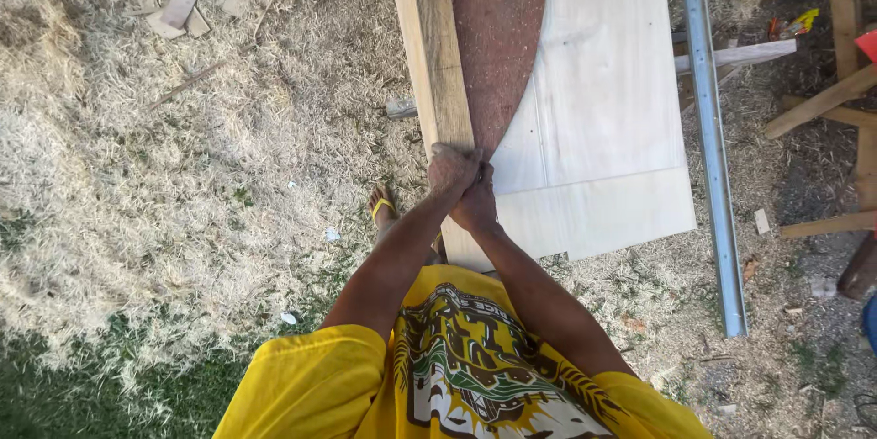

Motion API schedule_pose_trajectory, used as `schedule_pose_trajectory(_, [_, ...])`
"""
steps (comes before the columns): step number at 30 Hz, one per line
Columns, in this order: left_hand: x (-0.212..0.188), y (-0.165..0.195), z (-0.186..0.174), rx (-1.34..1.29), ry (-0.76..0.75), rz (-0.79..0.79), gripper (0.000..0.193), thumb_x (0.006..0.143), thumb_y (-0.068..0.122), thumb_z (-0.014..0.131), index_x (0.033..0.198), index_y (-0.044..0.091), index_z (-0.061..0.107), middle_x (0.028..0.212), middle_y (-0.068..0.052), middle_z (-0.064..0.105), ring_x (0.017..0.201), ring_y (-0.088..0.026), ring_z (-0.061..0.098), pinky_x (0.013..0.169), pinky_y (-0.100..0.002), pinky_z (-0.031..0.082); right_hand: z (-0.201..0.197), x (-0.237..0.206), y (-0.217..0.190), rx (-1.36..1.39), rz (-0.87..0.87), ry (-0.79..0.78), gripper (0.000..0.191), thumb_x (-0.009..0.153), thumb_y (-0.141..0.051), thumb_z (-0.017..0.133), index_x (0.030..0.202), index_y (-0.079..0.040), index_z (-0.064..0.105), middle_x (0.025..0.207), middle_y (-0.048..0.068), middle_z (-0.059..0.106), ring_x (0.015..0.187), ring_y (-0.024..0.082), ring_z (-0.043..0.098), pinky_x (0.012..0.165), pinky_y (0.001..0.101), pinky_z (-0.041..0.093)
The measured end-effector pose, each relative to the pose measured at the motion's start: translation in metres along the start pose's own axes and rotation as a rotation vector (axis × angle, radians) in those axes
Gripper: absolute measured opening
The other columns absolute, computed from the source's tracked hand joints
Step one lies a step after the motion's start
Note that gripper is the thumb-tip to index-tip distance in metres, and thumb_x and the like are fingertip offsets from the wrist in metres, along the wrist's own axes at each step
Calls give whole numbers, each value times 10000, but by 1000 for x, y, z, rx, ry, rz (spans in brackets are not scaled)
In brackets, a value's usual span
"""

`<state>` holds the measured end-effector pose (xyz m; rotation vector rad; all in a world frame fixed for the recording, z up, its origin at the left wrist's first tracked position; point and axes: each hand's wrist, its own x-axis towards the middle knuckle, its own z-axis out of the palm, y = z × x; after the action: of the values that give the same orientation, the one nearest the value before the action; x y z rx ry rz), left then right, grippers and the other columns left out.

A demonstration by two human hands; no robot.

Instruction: The person picks up small wood scraps from the ground, carries a long wooden plank across the yard, and positions large plywood panels on sawhorses, aligning them by hand. They then handle a small item at a workbench and touch and steady vertical wooden studs of a frame against a concrete block wall.

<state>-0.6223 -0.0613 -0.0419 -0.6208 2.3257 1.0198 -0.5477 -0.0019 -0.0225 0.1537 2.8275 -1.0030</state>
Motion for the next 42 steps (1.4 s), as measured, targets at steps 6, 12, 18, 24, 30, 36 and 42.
schedule_pose_trajectory(6, [10,-2,-4,29,37,67,782,815,548,770,1170,-90,487,1092,-287,696,1042,-436,713,894,-483,586,6,13,5,-172,-81,-30,1101,809,-399,765,1534,131,129,1406,312,403,1163,478,464,941,558,488])
schedule_pose_trajectory(12, [1,-14,2,116,-10,97,752,855,555,747,1141,-96,503,1055,-256,706,1035,-413,727,868,-459,596,13,-3,12,-266,-107,-63,977,844,-379,748,1496,134,233,1292,295,440,1065,436,450,943,530,467])
schedule_pose_trajectory(18, [-2,-21,4,110,-39,148,711,840,492,781,1126,-114,543,1045,-260,694,1026,-394,724,872,-444,593,17,-10,18,-185,-50,-53,1027,760,-331,781,1449,165,202,1185,300,439,1067,453,445,923,544,483])
schedule_pose_trajectory(24, [3,-14,-4,47,-80,84,688,821,454,803,1143,-101,555,1066,-256,708,1059,-381,717,904,-443,585,17,-3,14,-84,39,-42,1003,791,-333,776,1461,150,208,1189,290,444,1093,457,448,915,538,506])
schedule_pose_trajectory(30, [7,-17,1,18,-61,80,684,794,428,820,1146,-93,550,1072,-267,710,1060,-394,715,905,-442,587,20,-5,16,-130,-61,-11,1026,805,-331,759,1468,198,182,1188,332,445,1041,478,447,856,537,516])
schedule_pose_trajectory(36, [2,-27,7,77,-60,123,701,811,448,810,1128,-124,557,1032,-274,713,1026,-409,725,887,-446,593,20,-12,16,-263,-162,16,959,824,-352,736,1448,194,253,1191,350,460,985,458,459,857,536,506])
schedule_pose_trajectory(42, [1,-29,2,75,-48,161,654,824,465,792,1088,-105,614,998,-260,716,993,-400,733,872,-446,596,20,-11,11,-206,-125,21,998,805,-334,726,1439,253,227,1146,349,465,981,460,465,819,539,495])
